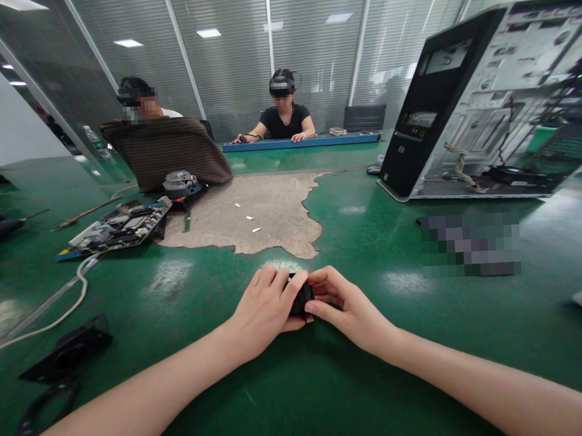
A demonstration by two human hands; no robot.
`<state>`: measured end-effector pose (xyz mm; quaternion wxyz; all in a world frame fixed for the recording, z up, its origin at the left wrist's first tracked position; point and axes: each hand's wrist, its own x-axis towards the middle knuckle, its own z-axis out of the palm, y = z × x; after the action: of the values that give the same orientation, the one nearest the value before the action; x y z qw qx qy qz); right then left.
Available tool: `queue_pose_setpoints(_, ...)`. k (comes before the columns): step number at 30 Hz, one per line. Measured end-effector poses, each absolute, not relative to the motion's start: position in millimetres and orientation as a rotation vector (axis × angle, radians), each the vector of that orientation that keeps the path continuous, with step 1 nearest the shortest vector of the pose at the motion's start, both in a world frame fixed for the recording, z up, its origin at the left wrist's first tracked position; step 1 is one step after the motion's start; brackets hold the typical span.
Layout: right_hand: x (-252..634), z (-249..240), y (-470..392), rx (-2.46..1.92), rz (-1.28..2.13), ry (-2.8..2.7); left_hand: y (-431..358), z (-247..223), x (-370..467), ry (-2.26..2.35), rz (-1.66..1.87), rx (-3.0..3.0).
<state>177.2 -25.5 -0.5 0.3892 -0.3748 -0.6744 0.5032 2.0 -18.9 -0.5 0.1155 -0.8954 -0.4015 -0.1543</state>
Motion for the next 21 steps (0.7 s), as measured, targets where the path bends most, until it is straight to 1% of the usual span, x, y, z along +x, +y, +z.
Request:
queue_pose_setpoints(6,178,-2,-25,-0.911,1.294,-1.710,-14,0,0,-1.074,-0.671,-2.744)
queue_pose_setpoints(11,178,-5,-24,-0.853,1.253,-1.725,-8,1,0,-1.049,-0.711,-2.985)
queue_pose_setpoints(16,177,-6,-24,-0.817,1.238,-1.695,-9,0,0,-1.049,-0.732,-2.966)
queue_pose_setpoints(21,176,-2,-24,-0.914,1.254,-1.691,-11,0,1,-1.100,-0.715,-2.951)
